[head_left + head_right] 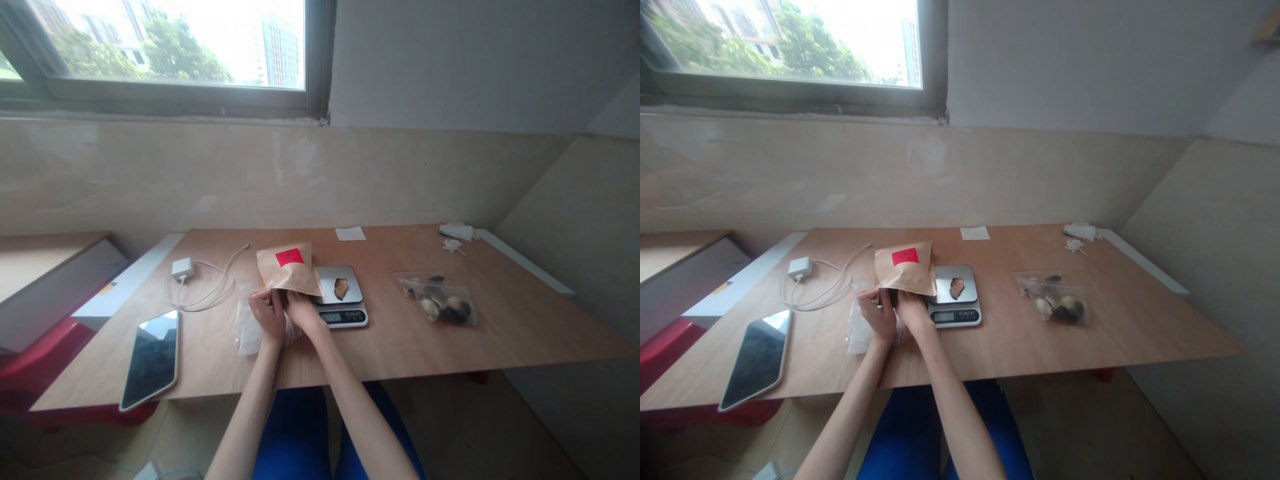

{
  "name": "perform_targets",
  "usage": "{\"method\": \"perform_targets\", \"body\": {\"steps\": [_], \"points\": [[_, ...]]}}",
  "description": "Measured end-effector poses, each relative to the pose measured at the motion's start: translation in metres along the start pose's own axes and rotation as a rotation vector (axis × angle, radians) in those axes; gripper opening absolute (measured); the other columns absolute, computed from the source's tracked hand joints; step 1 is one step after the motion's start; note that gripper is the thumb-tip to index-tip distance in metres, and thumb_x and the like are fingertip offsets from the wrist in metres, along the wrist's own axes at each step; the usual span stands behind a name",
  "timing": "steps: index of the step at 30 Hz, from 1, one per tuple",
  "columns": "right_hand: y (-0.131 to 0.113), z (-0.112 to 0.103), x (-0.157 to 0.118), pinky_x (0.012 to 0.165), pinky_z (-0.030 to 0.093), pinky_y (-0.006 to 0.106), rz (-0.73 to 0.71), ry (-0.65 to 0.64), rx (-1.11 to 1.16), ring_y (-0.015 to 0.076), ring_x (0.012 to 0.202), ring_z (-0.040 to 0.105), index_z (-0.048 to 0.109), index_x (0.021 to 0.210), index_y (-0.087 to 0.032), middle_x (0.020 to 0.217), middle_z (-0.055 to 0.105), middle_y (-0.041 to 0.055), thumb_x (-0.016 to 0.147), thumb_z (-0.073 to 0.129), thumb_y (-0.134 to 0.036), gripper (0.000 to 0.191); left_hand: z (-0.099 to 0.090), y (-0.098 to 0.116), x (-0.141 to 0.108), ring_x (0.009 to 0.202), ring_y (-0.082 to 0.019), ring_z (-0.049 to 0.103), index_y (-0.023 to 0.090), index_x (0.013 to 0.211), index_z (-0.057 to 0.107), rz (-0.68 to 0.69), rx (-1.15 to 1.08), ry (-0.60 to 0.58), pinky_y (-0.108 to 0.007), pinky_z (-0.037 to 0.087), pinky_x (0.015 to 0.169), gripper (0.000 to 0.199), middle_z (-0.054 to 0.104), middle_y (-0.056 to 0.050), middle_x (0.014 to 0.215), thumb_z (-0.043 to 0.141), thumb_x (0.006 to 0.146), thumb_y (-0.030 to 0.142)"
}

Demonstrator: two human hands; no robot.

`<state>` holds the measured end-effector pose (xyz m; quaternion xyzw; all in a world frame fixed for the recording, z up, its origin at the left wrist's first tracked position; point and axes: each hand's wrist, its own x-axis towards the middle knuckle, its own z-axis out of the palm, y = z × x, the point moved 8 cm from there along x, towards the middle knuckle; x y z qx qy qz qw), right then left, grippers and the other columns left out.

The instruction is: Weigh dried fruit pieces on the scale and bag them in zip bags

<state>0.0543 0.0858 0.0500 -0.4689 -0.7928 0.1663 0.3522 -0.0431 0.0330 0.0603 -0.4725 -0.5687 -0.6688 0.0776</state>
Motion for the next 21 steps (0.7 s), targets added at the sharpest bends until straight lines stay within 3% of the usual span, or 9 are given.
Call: {"method": "perform_targets", "body": {"steps": [8,15,21], "points": [[-0.017,-0.016,-0.013,0.093,0.043,0.036,0.050,-0.102,0.097,0.0246,0.108,0.055,0.047,0.117,-0.013,0.116,0.058,0.0156,0.079,0.037,-0.008,0.039,0.000,-0.002,0.000,0.076,-0.017,0.052,0.019,0.076,0.047,-0.020,-0.009,0.006,-0.033,0.042,0.070,0.018,0.052,-0.004,0.078,0.044,0.084,0.035],[-0.022,-0.030,-0.033,0.100,0.036,0.042,0.121,-0.043,0.195,0.0281,0.120,0.044,0.033,0.127,-0.008,0.124,0.049,0.0205,0.071,0.044,-0.009,0.057,-0.003,0.000,0.002,0.075,-0.018,0.051,0.019,0.074,0.046,-0.034,-0.005,0.018,-0.033,0.041,0.070,0.019,0.052,-0.004,0.076,0.043,0.085,0.035],[-0.019,-0.038,-0.037,0.098,0.039,0.041,0.118,0.032,0.283,0.0270,0.116,0.048,0.041,0.121,-0.010,0.120,0.052,0.0195,0.079,0.048,-0.020,0.044,-0.002,0.000,0.001,0.075,-0.017,0.051,0.019,0.075,0.047,-0.032,-0.008,0.003,-0.032,0.041,0.069,0.021,0.053,-0.004,0.076,0.044,0.085,0.036]]}}
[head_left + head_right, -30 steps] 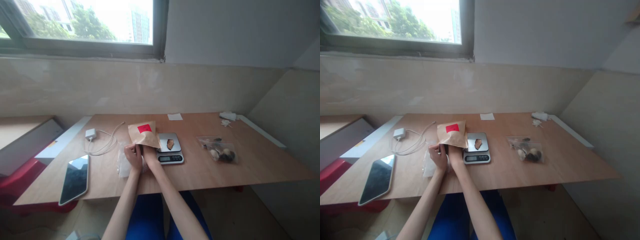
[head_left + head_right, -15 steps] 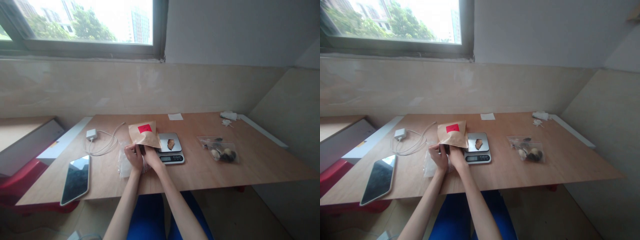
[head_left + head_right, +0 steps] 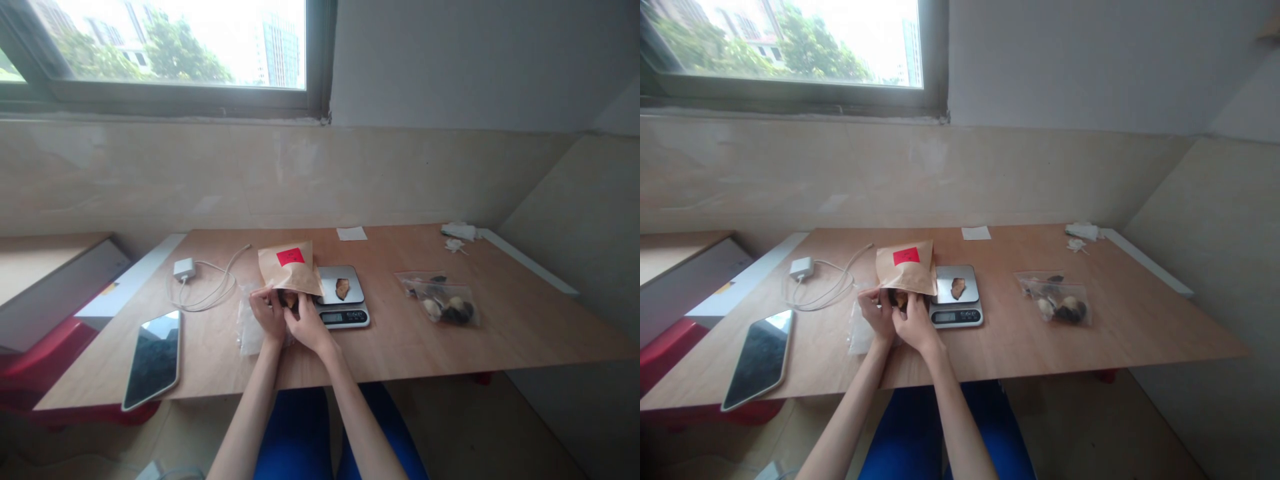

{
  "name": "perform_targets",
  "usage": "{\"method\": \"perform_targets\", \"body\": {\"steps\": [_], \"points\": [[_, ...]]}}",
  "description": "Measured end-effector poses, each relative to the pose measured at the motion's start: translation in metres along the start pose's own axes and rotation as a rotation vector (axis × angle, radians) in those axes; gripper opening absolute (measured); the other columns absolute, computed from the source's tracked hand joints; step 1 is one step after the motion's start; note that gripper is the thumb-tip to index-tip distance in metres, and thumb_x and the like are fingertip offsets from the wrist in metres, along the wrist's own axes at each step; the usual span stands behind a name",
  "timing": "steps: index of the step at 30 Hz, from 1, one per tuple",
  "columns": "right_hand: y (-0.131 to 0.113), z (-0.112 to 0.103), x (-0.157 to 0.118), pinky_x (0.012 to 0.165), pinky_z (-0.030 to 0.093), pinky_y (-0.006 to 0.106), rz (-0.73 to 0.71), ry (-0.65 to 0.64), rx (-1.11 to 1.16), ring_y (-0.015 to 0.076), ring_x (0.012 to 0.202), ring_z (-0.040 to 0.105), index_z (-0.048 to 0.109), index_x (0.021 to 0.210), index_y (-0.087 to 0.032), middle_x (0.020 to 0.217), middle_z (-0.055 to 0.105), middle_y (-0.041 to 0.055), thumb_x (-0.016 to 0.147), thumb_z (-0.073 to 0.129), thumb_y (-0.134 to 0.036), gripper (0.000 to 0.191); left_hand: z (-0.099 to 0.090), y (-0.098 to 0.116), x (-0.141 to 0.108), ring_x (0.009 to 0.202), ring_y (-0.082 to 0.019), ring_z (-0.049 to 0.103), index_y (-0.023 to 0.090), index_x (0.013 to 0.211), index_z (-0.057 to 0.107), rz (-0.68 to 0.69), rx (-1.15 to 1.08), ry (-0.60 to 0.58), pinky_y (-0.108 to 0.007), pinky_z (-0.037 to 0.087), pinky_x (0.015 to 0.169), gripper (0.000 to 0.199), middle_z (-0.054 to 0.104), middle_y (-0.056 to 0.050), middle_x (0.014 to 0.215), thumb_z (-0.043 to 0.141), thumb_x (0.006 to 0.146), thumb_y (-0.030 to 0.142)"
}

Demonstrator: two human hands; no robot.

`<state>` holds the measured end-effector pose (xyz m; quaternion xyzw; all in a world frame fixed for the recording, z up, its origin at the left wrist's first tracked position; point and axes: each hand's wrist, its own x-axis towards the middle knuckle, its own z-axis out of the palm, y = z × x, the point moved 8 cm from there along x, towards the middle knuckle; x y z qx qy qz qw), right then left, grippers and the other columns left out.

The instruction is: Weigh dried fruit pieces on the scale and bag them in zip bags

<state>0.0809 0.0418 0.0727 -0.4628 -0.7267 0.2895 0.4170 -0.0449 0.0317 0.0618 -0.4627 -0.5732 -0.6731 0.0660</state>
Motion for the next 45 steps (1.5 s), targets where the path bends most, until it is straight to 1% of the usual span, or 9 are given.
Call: {"method": "perform_targets", "body": {"steps": [5,10,14,20,26,30,34,39,45], "points": [[0.000,-0.007,-0.004,0.088,0.046,0.034,-0.010,0.127,0.173,0.0219,0.098,0.057,0.054,0.100,-0.017,0.101,0.060,0.0106,0.079,0.051,-0.020,0.022,0.001,-0.001,0.000,0.073,-0.016,0.051,0.018,0.076,0.047,0.004,0.006,-0.007,-0.031,0.041,0.068,0.021,0.052,-0.003,0.077,0.043,0.085,0.037],[-0.001,-0.015,-0.012,0.082,0.047,0.031,-0.026,0.255,0.271,0.0183,0.087,0.058,0.058,0.089,-0.021,0.090,0.060,0.0046,0.076,0.055,-0.016,0.014,0.001,0.003,0.000,0.075,-0.017,0.050,0.018,0.078,0.048,0.034,0.003,-0.017,-0.031,0.041,0.069,0.020,0.053,-0.004,0.077,0.043,0.086,0.035],[0.000,-0.022,-0.021,0.084,0.047,0.031,-0.030,0.306,0.362,0.0175,0.089,0.057,0.061,0.087,-0.021,0.090,0.059,0.0042,0.077,0.058,-0.021,0.011,0.002,0.006,0.001,0.075,-0.017,0.050,0.018,0.079,0.049,0.056,0.004,-0.022,-0.032,0.041,0.070,0.019,0.053,-0.004,0.077,0.044,0.086,0.034],[0.015,-0.037,-0.043,0.086,0.048,0.031,0.134,0.336,0.792,0.0164,0.092,0.060,0.058,0.092,-0.021,0.096,0.063,0.0036,0.075,0.063,-0.028,0.019,0.002,0.005,0.001,0.073,-0.016,0.049,0.017,0.079,0.051,0.064,0.012,-0.019,-0.031,0.040,0.069,0.018,0.054,-0.004,0.078,0.044,0.087,0.033],[0.044,-0.068,-0.055,0.086,0.047,0.033,0.236,0.433,1.064,0.0170,0.098,0.060,0.054,0.095,-0.025,0.100,0.065,0.0016,0.076,0.061,-0.032,0.022,0.000,0.004,0.002,0.073,-0.016,0.049,0.017,0.081,0.052,0.058,0.031,0.012,-0.032,0.040,0.071,0.018,0.054,-0.004,0.078,0.045,0.086,0.033],[0.066,-0.086,-0.043,0.085,0.046,0.033,0.238,0.521,0.956,0.0171,0.096,0.060,0.054,0.096,-0.023,0.099,0.063,0.0028,0.074,0.063,-0.032,0.025,-0.001,0.004,0.003,0.073,-0.016,0.049,0.017,0.081,0.052,0.046,0.032,0.024,-0.032,0.040,0.070,0.018,0.054,-0.004,0.079,0.045,0.086,0.033],[0.074,-0.094,-0.018,0.082,0.045,0.031,0.181,0.535,0.652,0.0164,0.091,0.058,0.055,0.095,-0.020,0.098,0.060,0.0043,0.074,0.062,-0.034,0.026,-0.003,0.006,0.003,0.074,-0.016,0.049,0.017,0.081,0.052,0.060,0.036,0.054,-0.032,0.040,0.071,0.017,0.054,-0.004,0.079,0.045,0.086,0.032],[0.060,-0.092,0.010,0.077,0.046,0.031,0.032,0.391,0.241,0.0172,0.083,0.056,0.053,0.086,-0.020,0.088,0.058,0.0042,0.076,0.055,-0.029,0.014,-0.002,0.005,0.002,0.074,-0.016,0.049,0.017,0.082,0.053,0.063,0.024,0.046,-0.031,0.040,0.070,0.017,0.055,-0.004,0.078,0.046,0.086,0.032],[0.044,-0.087,0.015,0.078,0.043,0.033,-0.064,0.316,-0.064,0.0201,0.085,0.054,0.047,0.083,-0.022,0.087,0.058,0.0054,0.077,0.047,-0.022,0.006,-0.001,0.003,0.002,0.076,-0.017,0.050,0.017,0.082,0.053,0.030,0.029,0.035,-0.032,0.040,0.071,0.018,0.054,-0.004,0.079,0.046,0.086,0.033]]}}
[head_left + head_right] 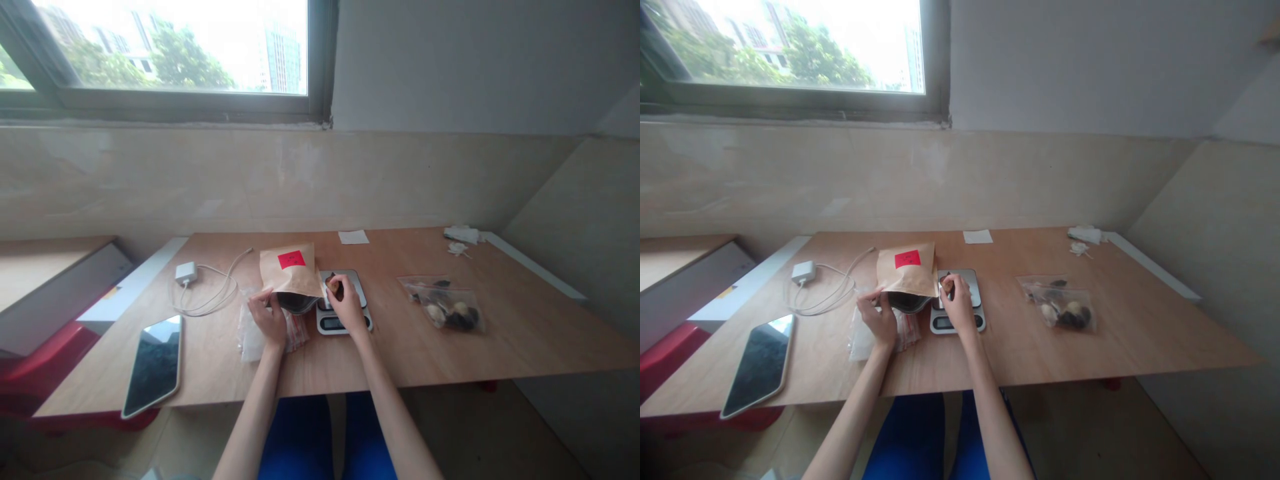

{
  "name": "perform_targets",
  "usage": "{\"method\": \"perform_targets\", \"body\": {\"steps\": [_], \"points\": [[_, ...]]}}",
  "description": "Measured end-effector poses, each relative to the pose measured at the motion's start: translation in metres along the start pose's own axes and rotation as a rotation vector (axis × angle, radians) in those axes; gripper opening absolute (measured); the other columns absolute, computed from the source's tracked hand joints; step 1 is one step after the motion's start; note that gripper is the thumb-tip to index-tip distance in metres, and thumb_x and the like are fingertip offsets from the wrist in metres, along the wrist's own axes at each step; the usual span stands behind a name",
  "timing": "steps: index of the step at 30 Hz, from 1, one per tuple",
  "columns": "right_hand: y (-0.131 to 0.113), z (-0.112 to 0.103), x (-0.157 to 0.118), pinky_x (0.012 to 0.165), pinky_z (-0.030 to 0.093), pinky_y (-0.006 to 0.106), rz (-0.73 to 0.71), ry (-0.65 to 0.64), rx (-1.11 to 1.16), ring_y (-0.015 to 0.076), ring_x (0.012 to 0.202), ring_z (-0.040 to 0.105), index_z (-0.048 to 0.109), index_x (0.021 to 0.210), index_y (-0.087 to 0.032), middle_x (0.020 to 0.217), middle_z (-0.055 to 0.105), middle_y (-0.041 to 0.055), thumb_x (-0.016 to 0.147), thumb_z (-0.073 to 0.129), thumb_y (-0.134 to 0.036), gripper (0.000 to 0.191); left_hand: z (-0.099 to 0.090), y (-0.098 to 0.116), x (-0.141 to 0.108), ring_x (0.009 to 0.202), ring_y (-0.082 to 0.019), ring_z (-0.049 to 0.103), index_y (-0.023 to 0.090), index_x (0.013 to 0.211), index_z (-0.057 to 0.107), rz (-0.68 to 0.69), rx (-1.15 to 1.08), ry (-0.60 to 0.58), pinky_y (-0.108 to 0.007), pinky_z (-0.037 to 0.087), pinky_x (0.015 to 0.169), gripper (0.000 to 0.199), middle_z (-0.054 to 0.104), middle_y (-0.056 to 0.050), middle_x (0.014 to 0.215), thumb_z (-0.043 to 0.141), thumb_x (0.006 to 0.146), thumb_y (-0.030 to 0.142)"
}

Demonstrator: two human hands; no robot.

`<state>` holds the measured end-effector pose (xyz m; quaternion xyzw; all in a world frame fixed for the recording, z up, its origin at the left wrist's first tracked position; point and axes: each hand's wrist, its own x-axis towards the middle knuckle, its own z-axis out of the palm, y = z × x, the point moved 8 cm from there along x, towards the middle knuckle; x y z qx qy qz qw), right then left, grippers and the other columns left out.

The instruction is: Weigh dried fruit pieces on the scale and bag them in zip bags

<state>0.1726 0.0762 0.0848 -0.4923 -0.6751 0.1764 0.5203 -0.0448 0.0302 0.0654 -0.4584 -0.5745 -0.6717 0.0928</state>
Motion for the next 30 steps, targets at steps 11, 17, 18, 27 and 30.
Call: {"method": "perform_targets", "body": {"steps": [11,17,18,27,30], "points": [[0.012,-0.006,-0.004,0.089,0.032,0.045,-0.035,0.082,-0.321,0.0272,0.101,0.050,0.045,0.104,-0.016,0.101,0.060,0.0137,0.075,0.047,-0.023,0.030,0.001,-0.001,0.000,0.074,-0.017,0.050,0.017,0.081,0.053,-0.014,0.005,-0.012,-0.032,0.041,0.071,0.020,0.053,-0.004,0.078,0.045,0.086,0.035],[0.021,-0.003,-0.001,0.093,0.030,0.048,-0.023,0.057,-0.254,0.0271,0.105,0.052,0.044,0.115,-0.016,0.110,0.061,0.0145,0.074,0.051,-0.022,0.042,0.001,-0.001,0.000,0.076,-0.017,0.051,0.017,0.080,0.053,-0.020,0.003,-0.016,-0.033,0.041,0.072,0.021,0.054,-0.004,0.078,0.045,0.086,0.035],[0.022,-0.004,-0.001,0.095,0.029,0.048,-0.020,0.059,-0.226,0.0266,0.104,0.053,0.046,0.115,-0.016,0.110,0.061,0.0139,0.074,0.052,-0.022,0.042,0.001,0.000,0.000,0.076,-0.017,0.051,0.017,0.080,0.053,-0.021,0.003,-0.018,-0.033,0.041,0.072,0.021,0.054,-0.005,0.078,0.045,0.086,0.035],[0.033,-0.022,0.003,0.089,0.043,0.035,0.172,0.231,0.341,0.0194,0.098,0.057,0.053,0.107,-0.017,0.109,0.059,0.0105,0.075,0.058,-0.033,0.036,0.002,0.000,0.001,0.076,-0.017,0.051,0.017,0.080,0.053,-0.014,0.001,-0.026,-0.033,0.041,0.071,0.019,0.054,-0.004,0.078,0.046,0.085,0.034],[0.048,-0.033,0.009,0.090,0.043,0.035,0.218,0.320,0.442,0.0184,0.098,0.057,0.052,0.105,-0.016,0.110,0.059,0.0111,0.073,0.061,-0.037,0.040,0.002,0.000,0.001,0.076,-0.017,0.051,0.017,0.080,0.052,-0.024,-0.004,-0.027,-0.033,0.041,0.072,0.019,0.054,-0.004,0.078,0.046,0.085,0.034]]}}
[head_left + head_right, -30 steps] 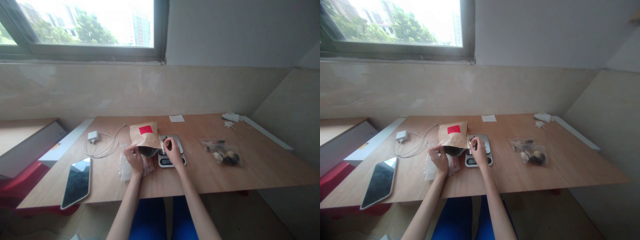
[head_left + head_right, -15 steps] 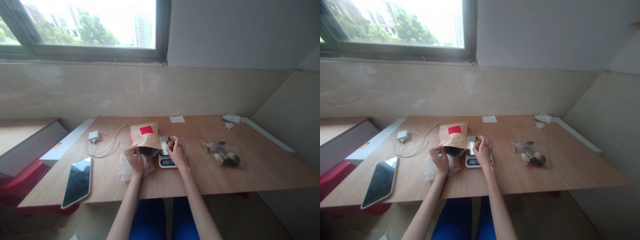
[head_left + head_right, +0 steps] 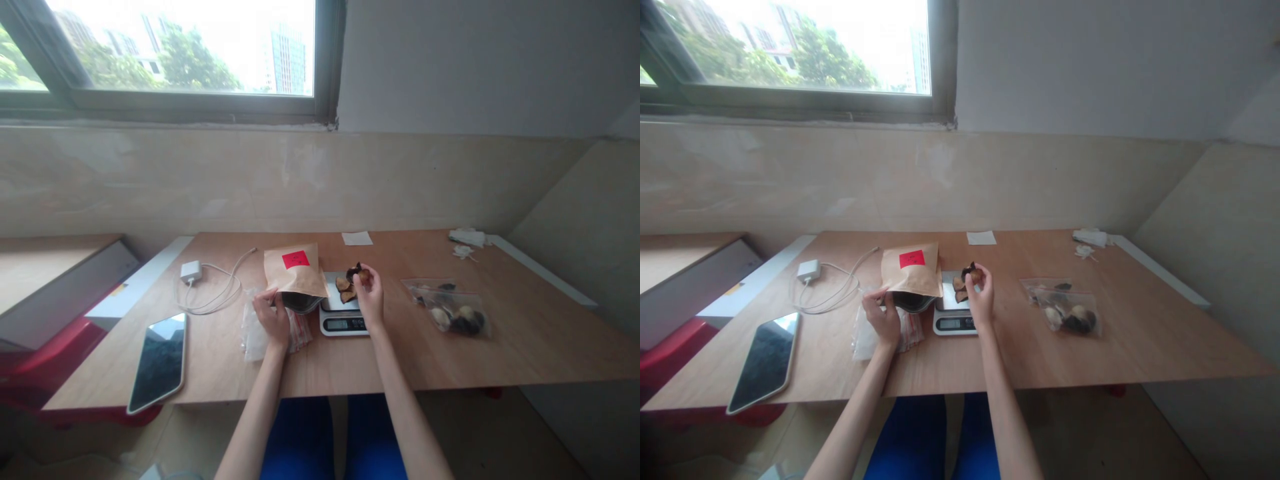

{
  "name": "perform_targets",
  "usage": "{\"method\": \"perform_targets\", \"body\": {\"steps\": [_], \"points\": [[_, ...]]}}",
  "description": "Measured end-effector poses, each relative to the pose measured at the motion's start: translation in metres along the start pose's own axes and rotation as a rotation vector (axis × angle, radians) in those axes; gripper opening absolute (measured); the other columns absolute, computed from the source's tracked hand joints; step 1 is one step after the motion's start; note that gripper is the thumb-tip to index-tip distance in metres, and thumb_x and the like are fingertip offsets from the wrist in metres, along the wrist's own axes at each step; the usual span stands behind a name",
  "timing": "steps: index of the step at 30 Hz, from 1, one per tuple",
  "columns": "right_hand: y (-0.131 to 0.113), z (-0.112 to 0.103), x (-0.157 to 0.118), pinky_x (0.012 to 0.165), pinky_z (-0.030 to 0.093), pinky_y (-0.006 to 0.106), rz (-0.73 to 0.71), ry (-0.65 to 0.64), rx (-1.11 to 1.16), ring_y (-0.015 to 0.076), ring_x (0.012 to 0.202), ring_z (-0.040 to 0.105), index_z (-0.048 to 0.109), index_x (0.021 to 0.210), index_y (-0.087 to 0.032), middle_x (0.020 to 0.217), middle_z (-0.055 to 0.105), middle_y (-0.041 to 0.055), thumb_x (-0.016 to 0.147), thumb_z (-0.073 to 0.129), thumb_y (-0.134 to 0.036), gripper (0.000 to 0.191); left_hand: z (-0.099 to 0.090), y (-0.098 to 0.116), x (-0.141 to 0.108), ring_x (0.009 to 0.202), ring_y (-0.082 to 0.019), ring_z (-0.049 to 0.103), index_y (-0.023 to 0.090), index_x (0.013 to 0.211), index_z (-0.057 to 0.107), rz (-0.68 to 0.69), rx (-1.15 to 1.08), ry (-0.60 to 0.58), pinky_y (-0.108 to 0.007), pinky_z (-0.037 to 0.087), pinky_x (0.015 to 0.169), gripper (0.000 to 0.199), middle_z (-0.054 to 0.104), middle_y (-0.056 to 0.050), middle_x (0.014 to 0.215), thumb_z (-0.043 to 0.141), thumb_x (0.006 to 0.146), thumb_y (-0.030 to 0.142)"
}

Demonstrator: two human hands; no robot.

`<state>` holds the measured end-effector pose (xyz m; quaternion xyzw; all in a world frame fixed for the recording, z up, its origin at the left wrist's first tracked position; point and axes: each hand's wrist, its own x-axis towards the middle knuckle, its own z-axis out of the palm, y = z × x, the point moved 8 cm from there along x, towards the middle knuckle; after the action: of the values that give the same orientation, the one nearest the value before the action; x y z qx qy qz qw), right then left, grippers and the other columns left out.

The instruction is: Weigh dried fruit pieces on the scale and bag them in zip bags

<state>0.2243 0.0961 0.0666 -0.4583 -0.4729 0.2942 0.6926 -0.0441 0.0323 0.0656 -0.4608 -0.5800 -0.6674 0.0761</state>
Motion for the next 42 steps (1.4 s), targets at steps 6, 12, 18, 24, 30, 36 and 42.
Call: {"method": "perform_targets", "body": {"steps": [6,12,18,24,30,36,42], "points": [[0.036,-0.019,0.020,0.084,0.046,0.036,0.090,0.013,-0.124,0.0201,0.091,0.060,0.054,0.100,-0.017,0.101,0.063,0.0102,0.069,0.060,-0.043,0.041,0.001,0.001,0.000,0.075,-0.017,0.051,0.017,0.080,0.052,0.004,-0.009,-0.002,-0.032,0.041,0.071,0.019,0.054,-0.004,0.077,0.046,0.085,0.034],[0.050,-0.022,0.020,0.085,0.044,0.041,0.090,-0.034,-0.314,0.0240,0.093,0.060,0.059,0.095,-0.016,0.097,0.065,0.0115,0.069,0.059,-0.046,0.040,0.001,-0.001,0.000,0.075,-0.017,0.051,0.018,0.079,0.052,-0.006,-0.007,-0.006,-0.032,0.041,0.071,0.018,0.054,-0.004,0.077,0.046,0.085,0.034],[0.035,-0.025,0.014,0.091,0.040,0.041,-0.007,-0.006,-0.327,0.0238,0.102,0.055,0.059,0.102,-0.015,0.104,0.062,0.0125,0.076,0.052,-0.046,0.042,0.001,0.001,0.001,0.074,-0.017,0.050,0.017,0.079,0.052,0.001,-0.006,0.002,-0.032,0.041,0.070,0.019,0.054,-0.004,0.076,0.046,0.085,0.034],[0.024,-0.066,-0.007,0.077,0.044,0.036,-0.042,0.291,-0.386,0.0222,0.087,0.054,0.059,0.109,-0.014,0.100,0.058,0.0137,0.077,0.051,-0.048,0.048,0.001,0.000,0.001,0.073,-0.016,0.050,0.017,0.079,0.052,-0.015,-0.008,-0.003,-0.032,0.041,0.070,0.019,0.053,-0.003,0.075,0.047,0.085,0.034],[0.023,-0.060,-0.024,0.076,0.044,0.033,0.010,0.195,-0.298,0.0203,0.088,0.056,0.048,0.120,-0.012,0.108,0.056,0.0149,0.081,0.045,-0.046,0.052,0.000,-0.002,0.001,0.071,-0.016,0.050,0.017,0.080,0.053,-0.003,-0.001,-0.001,-0.031,0.041,0.069,0.017,0.054,-0.003,0.076,0.048,0.084,0.033],[0.015,-0.047,-0.030,0.069,0.046,0.033,-0.049,0.104,-0.219,0.0193,0.079,0.060,0.041,0.111,-0.015,0.091,0.061,0.0109,0.084,0.043,-0.039,0.036,-0.001,-0.001,0.001,0.070,-0.016,0.049,0.017,0.080,0.053,0.019,0.007,0.013,-0.032,0.041,0.070,0.017,0.055,-0.003,0.076,0.048,0.084,0.033],[0.002,-0.046,-0.030,0.074,0.045,0.036,-0.196,0.119,-0.474,0.0204,0.081,0.054,0.056,0.088,-0.018,0.086,0.056,0.0079,0.082,0.050,-0.036,0.019,0.000,-0.003,0.001,0.072,-0.017,0.050,0.017,0.080,0.053,-0.006,0.007,0.003,-0.032,0.041,0.071,0.017,0.055,-0.004,0.077,0.048,0.083,0.034]]}}
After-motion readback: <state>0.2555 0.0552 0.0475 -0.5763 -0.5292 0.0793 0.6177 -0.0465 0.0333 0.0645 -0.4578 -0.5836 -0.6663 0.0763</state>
